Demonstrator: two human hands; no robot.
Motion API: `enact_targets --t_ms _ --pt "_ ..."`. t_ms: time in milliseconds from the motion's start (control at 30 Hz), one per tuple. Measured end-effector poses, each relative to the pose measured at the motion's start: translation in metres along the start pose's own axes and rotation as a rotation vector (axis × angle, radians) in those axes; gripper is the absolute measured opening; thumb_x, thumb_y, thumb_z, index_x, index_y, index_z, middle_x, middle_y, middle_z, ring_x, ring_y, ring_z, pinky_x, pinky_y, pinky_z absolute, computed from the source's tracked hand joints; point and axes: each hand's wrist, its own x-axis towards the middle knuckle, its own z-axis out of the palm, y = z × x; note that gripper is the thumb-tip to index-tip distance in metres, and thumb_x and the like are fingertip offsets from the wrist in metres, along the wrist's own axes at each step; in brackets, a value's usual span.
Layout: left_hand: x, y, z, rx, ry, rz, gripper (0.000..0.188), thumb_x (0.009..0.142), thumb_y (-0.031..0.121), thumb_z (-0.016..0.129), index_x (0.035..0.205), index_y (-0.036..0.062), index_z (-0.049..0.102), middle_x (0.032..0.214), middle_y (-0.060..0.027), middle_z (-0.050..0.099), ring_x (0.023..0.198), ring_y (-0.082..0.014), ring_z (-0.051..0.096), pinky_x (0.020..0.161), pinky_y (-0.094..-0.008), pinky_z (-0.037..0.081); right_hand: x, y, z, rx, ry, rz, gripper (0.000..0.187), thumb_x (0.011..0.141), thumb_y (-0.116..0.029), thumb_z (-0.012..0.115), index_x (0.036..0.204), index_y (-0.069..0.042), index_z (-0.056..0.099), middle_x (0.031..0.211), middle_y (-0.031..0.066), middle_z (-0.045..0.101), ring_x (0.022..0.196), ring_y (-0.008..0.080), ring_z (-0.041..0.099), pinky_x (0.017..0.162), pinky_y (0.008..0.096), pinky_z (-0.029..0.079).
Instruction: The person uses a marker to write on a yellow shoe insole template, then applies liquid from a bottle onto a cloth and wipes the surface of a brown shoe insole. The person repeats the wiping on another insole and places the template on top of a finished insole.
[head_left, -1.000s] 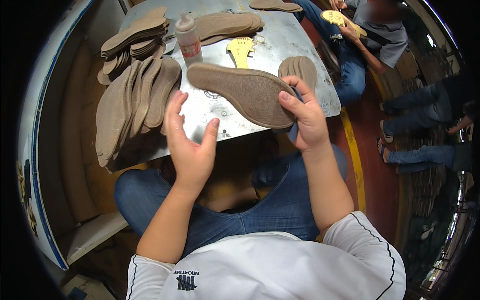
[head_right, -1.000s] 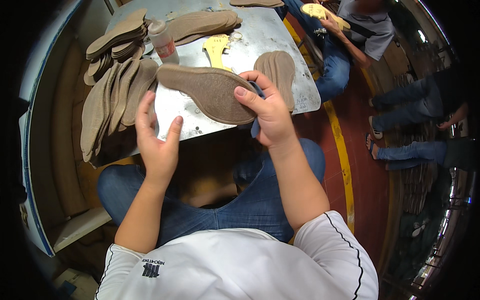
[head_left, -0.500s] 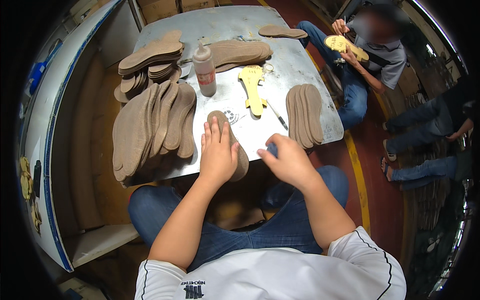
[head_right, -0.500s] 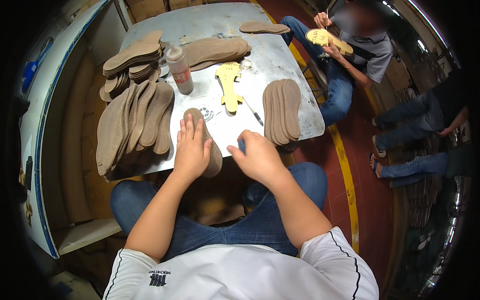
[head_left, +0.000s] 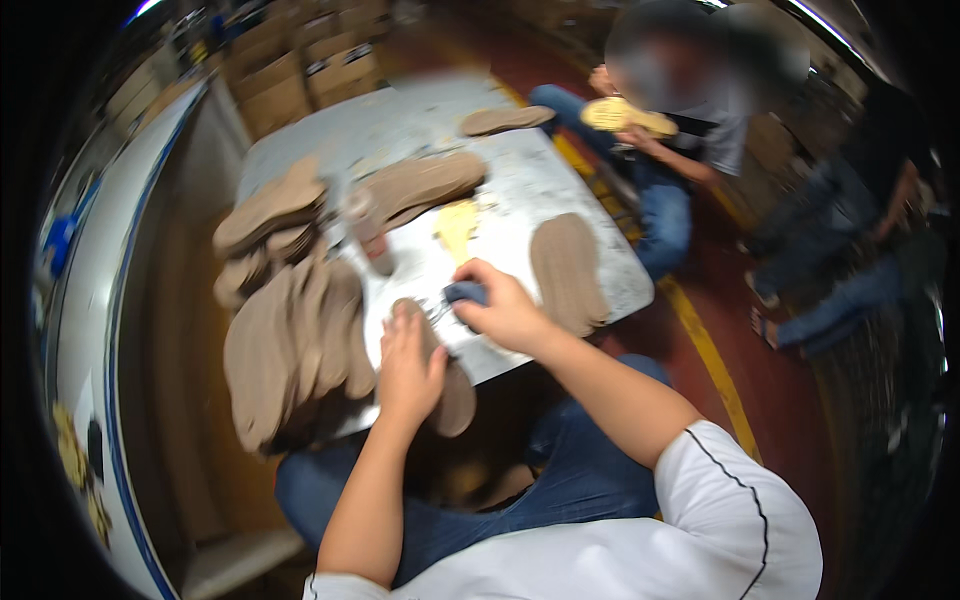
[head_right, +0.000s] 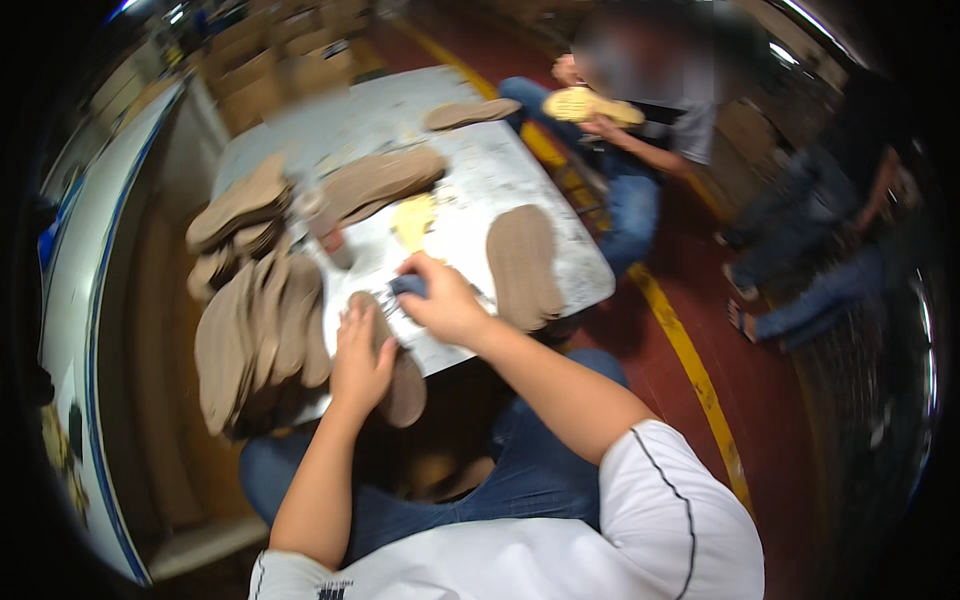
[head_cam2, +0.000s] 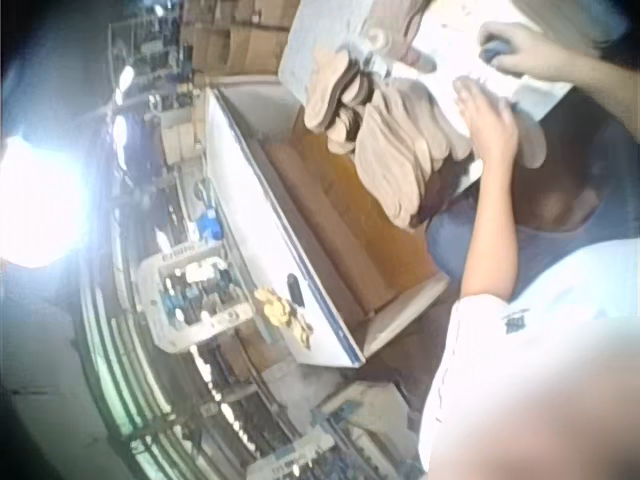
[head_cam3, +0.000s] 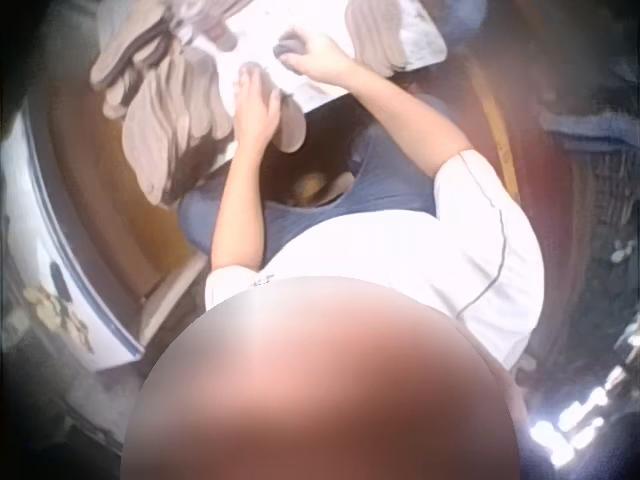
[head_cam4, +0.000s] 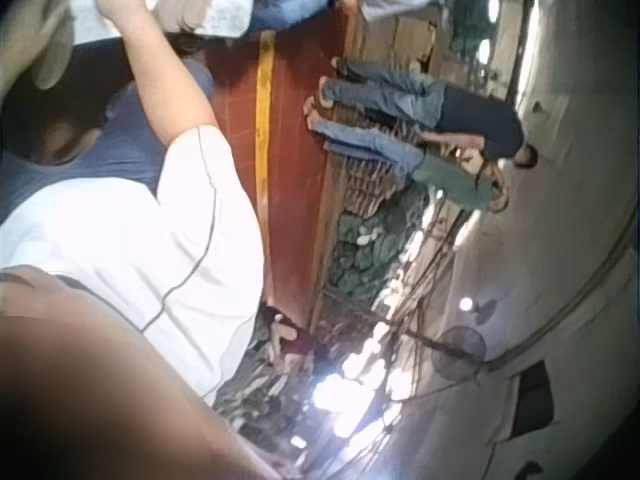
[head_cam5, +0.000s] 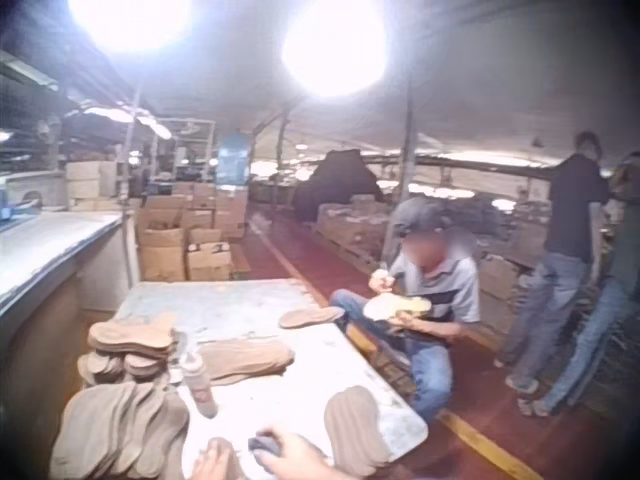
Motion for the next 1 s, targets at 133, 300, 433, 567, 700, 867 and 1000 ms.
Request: enact_targets --t_ms 133,300,433,567,700,867,1000 --pt "0.017 -0.009 0.010 0.109 -0.095 0.024 0.087 0.103 0.025 0.083 0.173 -0.0108 0.046 0.187 -0.0367 0.034 0.175 -0.0582 0.028 0.145 -0.0627 0.019 0.011 0.014 -0.003 -0.008 0.053 -0.094 0.035 0.092 -0.007 0.082 0.127 -0.004 0.075 0.118 0.0190 0.080 0.115 0.0324 0.076 0.106 0.0458 0.060" --pt "0.065 -0.021 0.021 0.200 -0.073 -0.034 0.073 0.109 0.027 0.080 0.171 -0.0022 0.056 0.190 -0.0263 0.036 0.176 -0.0582 0.023 0.144 -0.0630 0.021 0.002 0.005 -0.009 -0.006 0.171 -0.099 0.034 0.090 -0.019 0.093 0.115 -0.001 0.078 0.109 0.0181 0.081 0.106 0.0362 0.078 0.097 0.0471 0.062" --pt "0.063 -0.028 0.025 0.129 0.046 0.018 0.065 0.111 0.020 0.077 0.168 -0.0031 0.057 0.189 -0.0283 0.038 0.176 -0.0567 0.026 0.143 -0.0618 0.024 -0.001 0.003 -0.020 0.373 0.154 0.043 0.019 0.097 -0.009 0.088 0.111 -0.001 0.078 0.103 0.0094 0.081 0.098 0.0200 0.077 0.089 0.0382 0.063" --pt "0.045 -0.020 0.020 0.092 0.090 0.018 0.058 0.113 0.016 0.074 0.166 -0.0037 0.059 0.187 -0.0294 0.041 0.174 -0.0555 0.033 0.142 -0.0597 0.028 0.002 0.010 -0.017 0.628 0.125 0.178 0.019 0.095 0.002 0.086 0.111 -0.002 0.077 0.104 0.0083 0.079 0.095 0.0170 0.076 0.086 0.0339 0.063" --pt "0.028 0.002 0.009 0.018 0.125 0.047 0.056 0.113 0.015 0.073 0.164 -0.0055 0.060 0.179 -0.0313 0.052 0.168 -0.0542 0.044 0.139 -0.0582 0.034 0.002 0.012 -0.009 0.809 0.062 0.320 0.027 0.097 0.002 0.083 0.122 -0.002 0.074 0.107 0.0110 0.080 0.094 0.0190 0.077 0.085 0.0361 0.064" --pt "0.044 -0.003 -0.020 -0.184 0.240 0.059 0.063 0.114 0.016 0.077 0.167 -0.0080 0.055 0.166 -0.0338 0.065 0.155 -0.0478 0.063 0.128 -0.0525 0.050 0.003 0.012 -0.014 0.985 0.080 0.376 0.031 0.103 -0.001 0.083 0.132 -0.001 0.073 0.113 0.0118 0.081 0.099 0.0188 0.081 0.085 0.0373 0.068" --pt "0.111 -0.030 -0.033 -0.691 0.457 -0.252 0.084 0.109 0.020 0.085 0.176 -0.0056 0.042 0.166 -0.0340 0.061 0.141 -0.0471 0.071 0.121 -0.0478 0.054 0.008 0.020 -0.018 1.080 0.128 0.427 0.030 0.103 0.001 0.079 0.133 -0.003 0.073 0.115 0.0114 0.081 0.096 0.0201 0.080 0.082 0.0394 0.068"
